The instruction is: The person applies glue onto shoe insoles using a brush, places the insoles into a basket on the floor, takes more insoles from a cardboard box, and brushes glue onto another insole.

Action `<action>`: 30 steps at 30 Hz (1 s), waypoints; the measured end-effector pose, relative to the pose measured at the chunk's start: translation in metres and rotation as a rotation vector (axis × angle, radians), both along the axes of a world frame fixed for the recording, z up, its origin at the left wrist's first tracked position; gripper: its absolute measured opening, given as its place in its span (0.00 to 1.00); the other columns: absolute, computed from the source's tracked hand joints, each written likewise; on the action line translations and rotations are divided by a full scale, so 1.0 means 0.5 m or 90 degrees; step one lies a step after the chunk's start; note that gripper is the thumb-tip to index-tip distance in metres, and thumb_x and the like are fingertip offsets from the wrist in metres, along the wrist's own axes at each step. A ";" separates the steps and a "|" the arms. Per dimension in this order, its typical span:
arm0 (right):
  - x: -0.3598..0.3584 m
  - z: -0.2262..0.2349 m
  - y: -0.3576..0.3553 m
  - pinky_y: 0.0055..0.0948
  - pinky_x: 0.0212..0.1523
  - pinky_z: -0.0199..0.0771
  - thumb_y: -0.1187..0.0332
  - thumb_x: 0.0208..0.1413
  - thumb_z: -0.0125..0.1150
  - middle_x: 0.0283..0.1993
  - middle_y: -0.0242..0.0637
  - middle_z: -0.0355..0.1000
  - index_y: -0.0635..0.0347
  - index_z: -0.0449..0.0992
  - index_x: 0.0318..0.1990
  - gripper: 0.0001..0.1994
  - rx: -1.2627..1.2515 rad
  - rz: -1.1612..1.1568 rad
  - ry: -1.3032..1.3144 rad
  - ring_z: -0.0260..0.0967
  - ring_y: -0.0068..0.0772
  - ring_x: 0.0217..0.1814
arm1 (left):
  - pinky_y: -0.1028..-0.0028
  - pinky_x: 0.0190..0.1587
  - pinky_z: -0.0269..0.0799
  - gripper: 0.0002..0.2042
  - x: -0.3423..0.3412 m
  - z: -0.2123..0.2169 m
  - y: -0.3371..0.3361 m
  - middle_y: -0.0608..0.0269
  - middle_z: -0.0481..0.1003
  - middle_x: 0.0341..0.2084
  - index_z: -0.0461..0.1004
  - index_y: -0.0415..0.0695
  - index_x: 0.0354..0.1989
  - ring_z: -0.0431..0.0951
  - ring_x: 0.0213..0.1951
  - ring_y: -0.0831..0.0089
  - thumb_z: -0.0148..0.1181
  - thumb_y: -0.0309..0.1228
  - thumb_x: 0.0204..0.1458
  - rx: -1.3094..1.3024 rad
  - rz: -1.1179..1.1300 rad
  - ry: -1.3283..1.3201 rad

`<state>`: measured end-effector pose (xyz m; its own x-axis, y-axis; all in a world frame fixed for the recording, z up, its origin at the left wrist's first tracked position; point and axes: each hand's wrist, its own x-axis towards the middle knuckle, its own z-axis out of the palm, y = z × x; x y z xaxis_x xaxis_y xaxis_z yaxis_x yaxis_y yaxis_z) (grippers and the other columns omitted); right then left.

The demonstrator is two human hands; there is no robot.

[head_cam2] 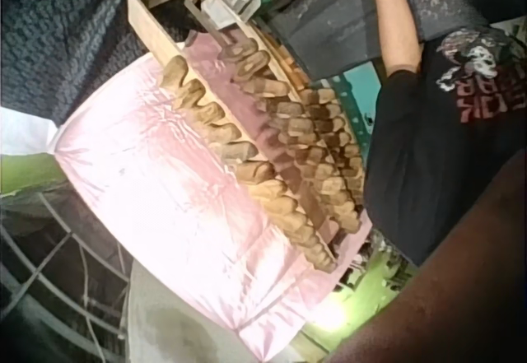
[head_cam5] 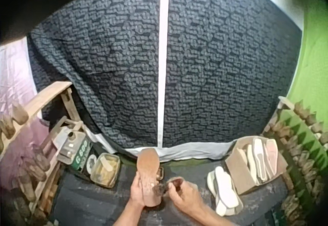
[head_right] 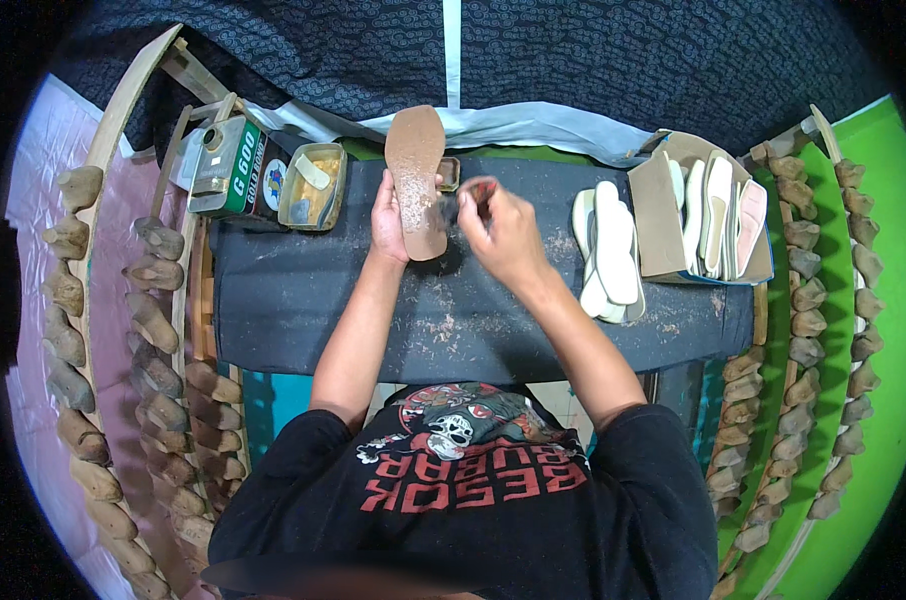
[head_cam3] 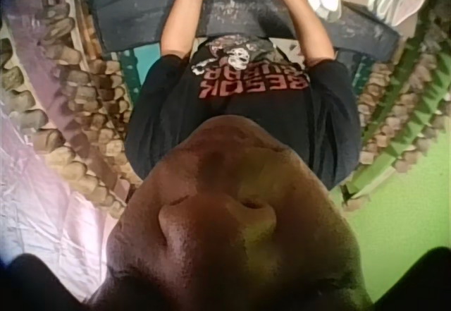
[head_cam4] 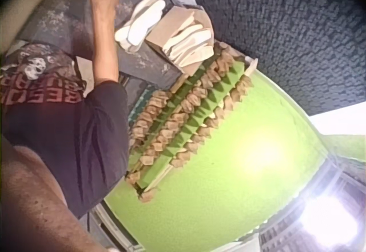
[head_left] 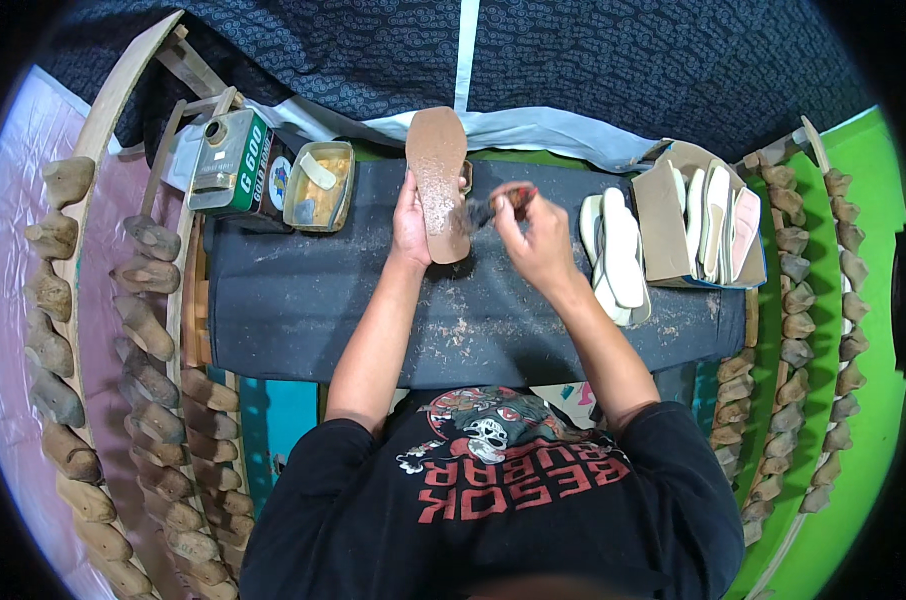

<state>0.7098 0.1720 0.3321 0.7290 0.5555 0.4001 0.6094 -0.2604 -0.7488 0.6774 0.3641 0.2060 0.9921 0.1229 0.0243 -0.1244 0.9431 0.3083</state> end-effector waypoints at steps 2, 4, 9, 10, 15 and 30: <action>0.027 0.011 0.012 0.27 0.31 0.75 0.72 0.65 0.57 0.30 0.41 0.77 0.66 0.77 0.43 0.06 0.019 -0.027 -0.009 0.77 0.27 0.28 | 0.64 0.45 0.81 0.27 0.003 0.044 -0.036 0.52 0.81 0.45 0.72 0.44 0.60 0.83 0.41 0.64 0.39 0.54 0.69 -0.021 0.044 0.069; 0.038 0.025 0.022 0.28 0.30 0.74 0.72 0.65 0.57 0.30 0.41 0.77 0.66 0.77 0.43 0.06 0.059 -0.030 -0.086 0.76 0.29 0.29 | 0.64 0.47 0.80 0.27 0.002 0.056 -0.049 0.54 0.81 0.44 0.73 0.44 0.59 0.82 0.41 0.65 0.39 0.54 0.69 -0.041 0.090 0.138; -0.033 0.039 -0.009 0.37 0.35 0.76 0.73 0.60 0.60 0.32 0.49 0.76 0.65 0.75 0.41 0.06 0.004 0.019 -0.009 0.78 0.45 0.32 | 0.64 0.45 0.81 0.27 0.000 0.019 -0.026 0.52 0.81 0.44 0.72 0.44 0.60 0.83 0.40 0.62 0.39 0.53 0.69 -0.020 0.023 0.032; -0.048 0.025 -0.022 0.35 0.34 0.76 0.73 0.60 0.60 0.32 0.48 0.76 0.65 0.75 0.41 0.05 0.019 0.033 -0.073 0.77 0.44 0.31 | 0.64 0.45 0.81 0.27 0.001 0.022 -0.023 0.52 0.81 0.44 0.72 0.44 0.60 0.83 0.40 0.62 0.39 0.53 0.69 -0.021 0.026 0.029; -0.055 0.031 -0.041 0.35 0.33 0.76 0.73 0.61 0.59 0.32 0.47 0.76 0.66 0.76 0.42 0.06 0.024 0.009 0.018 0.77 0.43 0.30 | 0.64 0.47 0.81 0.27 0.012 0.026 -0.026 0.51 0.81 0.45 0.73 0.43 0.59 0.83 0.42 0.61 0.40 0.53 0.69 0.008 -0.014 -0.041; -0.059 0.017 -0.059 0.34 0.33 0.75 0.75 0.61 0.59 0.32 0.46 0.76 0.67 0.75 0.42 0.05 0.051 0.043 -0.099 0.76 0.40 0.30 | 0.64 0.44 0.81 0.26 0.011 0.044 -0.069 0.51 0.82 0.41 0.74 0.44 0.57 0.83 0.38 0.64 0.41 0.52 0.68 0.028 0.027 0.039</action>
<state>0.6804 0.1427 0.3406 0.6168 0.5631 0.5499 0.7335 -0.1579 -0.6611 0.6826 0.3295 0.2281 0.9859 0.1644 -0.0300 -0.1430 0.9227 0.3580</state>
